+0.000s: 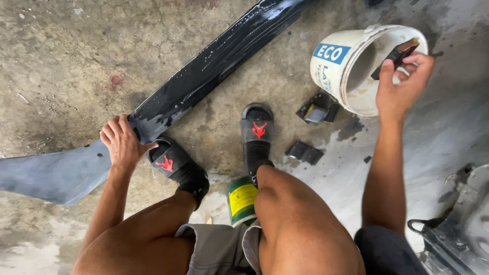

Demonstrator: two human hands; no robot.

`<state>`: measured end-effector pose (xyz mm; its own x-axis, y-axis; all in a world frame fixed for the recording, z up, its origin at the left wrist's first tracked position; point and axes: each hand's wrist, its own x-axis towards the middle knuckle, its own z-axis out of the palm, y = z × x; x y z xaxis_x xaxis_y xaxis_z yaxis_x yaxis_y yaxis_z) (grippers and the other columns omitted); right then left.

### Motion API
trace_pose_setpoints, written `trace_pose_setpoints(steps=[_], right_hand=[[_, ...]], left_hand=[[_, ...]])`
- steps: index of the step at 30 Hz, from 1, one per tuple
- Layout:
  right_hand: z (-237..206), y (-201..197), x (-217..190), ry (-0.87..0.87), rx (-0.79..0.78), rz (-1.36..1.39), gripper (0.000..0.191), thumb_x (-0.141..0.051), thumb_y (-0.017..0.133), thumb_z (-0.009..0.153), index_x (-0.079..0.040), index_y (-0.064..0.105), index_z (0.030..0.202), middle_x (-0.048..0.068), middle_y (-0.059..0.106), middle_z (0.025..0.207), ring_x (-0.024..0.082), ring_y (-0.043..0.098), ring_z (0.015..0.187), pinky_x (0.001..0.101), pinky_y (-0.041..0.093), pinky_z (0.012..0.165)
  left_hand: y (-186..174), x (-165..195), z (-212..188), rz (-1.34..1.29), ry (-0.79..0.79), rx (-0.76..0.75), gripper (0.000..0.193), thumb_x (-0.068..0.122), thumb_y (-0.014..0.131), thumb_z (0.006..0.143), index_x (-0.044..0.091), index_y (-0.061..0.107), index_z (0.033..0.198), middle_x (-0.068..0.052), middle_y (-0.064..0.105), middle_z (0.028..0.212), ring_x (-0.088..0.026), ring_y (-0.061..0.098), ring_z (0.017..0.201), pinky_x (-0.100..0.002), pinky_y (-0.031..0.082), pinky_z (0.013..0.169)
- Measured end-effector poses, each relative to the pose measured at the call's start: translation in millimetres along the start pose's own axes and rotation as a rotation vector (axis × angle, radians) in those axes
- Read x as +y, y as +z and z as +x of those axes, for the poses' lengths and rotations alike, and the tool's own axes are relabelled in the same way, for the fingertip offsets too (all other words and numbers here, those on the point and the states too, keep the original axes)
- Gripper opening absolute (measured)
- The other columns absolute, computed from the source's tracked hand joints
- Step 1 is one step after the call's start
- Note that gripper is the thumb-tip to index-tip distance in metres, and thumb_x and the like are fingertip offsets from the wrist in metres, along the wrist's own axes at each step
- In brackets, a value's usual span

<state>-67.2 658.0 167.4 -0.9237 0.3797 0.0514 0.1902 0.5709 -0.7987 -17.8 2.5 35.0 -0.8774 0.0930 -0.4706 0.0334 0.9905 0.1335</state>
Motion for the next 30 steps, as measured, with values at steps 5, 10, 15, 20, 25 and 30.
trace_pose_setpoints(steps=[5, 10, 15, 20, 25, 30], right_hand=[[36.4, 20.9, 78.1, 0.016, -0.579, -0.585, 0.057, -0.012, 0.085, 0.085, 0.000, 0.059, 0.134, 0.022, 0.063, 0.132, 0.035, 0.062, 0.122, 0.0448, 0.051, 0.104], [38.1, 67.9, 87.7, 0.173, -0.430, -0.688, 0.052, -0.010, 0.081, 0.088, -0.002, 0.056, 0.133, 0.017, 0.060, 0.131, 0.029, 0.060, 0.121, 0.0405, 0.050, 0.104], [22.3, 72.7, 93.3, 0.186, -0.447, -0.631, 0.048, -0.008, 0.078, 0.091, -0.004, 0.053, 0.132, 0.012, 0.058, 0.130, 0.023, 0.059, 0.120, 0.0362, 0.050, 0.104], [33.9, 55.4, 94.5, 0.254, -0.511, -0.353, 0.044, -0.006, 0.074, 0.094, -0.006, 0.051, 0.131, 0.007, 0.056, 0.129, 0.018, 0.058, 0.119, 0.0319, 0.050, 0.105], [42.5, -13.6, 35.9, 0.272, -0.529, 0.528, 0.033, 0.000, 0.074, 0.104, -0.008, 0.049, 0.125, 0.001, 0.052, 0.117, 0.012, 0.051, 0.109, 0.0278, 0.046, 0.103], [67.6, -33.1, -23.0, 0.249, -0.526, 0.743, 0.040, -0.013, 0.070, 0.094, -0.008, 0.052, 0.129, 0.005, 0.062, 0.114, 0.017, 0.064, 0.110, 0.0345, 0.053, 0.108]], left_hand=[[1.4, -2.4, -2.3, -0.029, -0.008, -0.013, 0.125, 0.051, 0.097, 0.052, -0.003, 0.039, 0.149, -0.021, 0.043, 0.141, -0.040, 0.040, 0.132, -0.056, 0.029, 0.113], [3.0, -6.6, 1.8, 0.030, -0.016, -0.030, 0.127, 0.056, 0.097, 0.050, -0.004, 0.039, 0.147, -0.022, 0.043, 0.138, -0.041, 0.041, 0.129, -0.057, 0.030, 0.110], [3.1, -6.7, 3.1, -0.020, 0.027, 0.015, 0.126, 0.055, 0.096, 0.051, -0.003, 0.041, 0.148, -0.022, 0.045, 0.142, -0.041, 0.043, 0.130, -0.055, 0.031, 0.112], [3.8, -9.2, -1.1, -0.010, 0.038, 0.041, 0.127, 0.055, 0.097, 0.048, -0.003, 0.042, 0.146, -0.021, 0.046, 0.140, -0.040, 0.043, 0.129, -0.055, 0.030, 0.110], [6.3, -9.3, 0.7, 0.014, -0.005, -0.015, 0.126, 0.057, 0.097, 0.048, -0.003, 0.042, 0.145, -0.022, 0.045, 0.136, -0.040, 0.042, 0.127, -0.057, 0.029, 0.108], [5.8, -4.4, 0.9, -0.010, 0.006, -0.005, 0.127, 0.055, 0.097, 0.050, -0.003, 0.039, 0.146, -0.023, 0.044, 0.140, -0.040, 0.041, 0.130, -0.057, 0.030, 0.111]])
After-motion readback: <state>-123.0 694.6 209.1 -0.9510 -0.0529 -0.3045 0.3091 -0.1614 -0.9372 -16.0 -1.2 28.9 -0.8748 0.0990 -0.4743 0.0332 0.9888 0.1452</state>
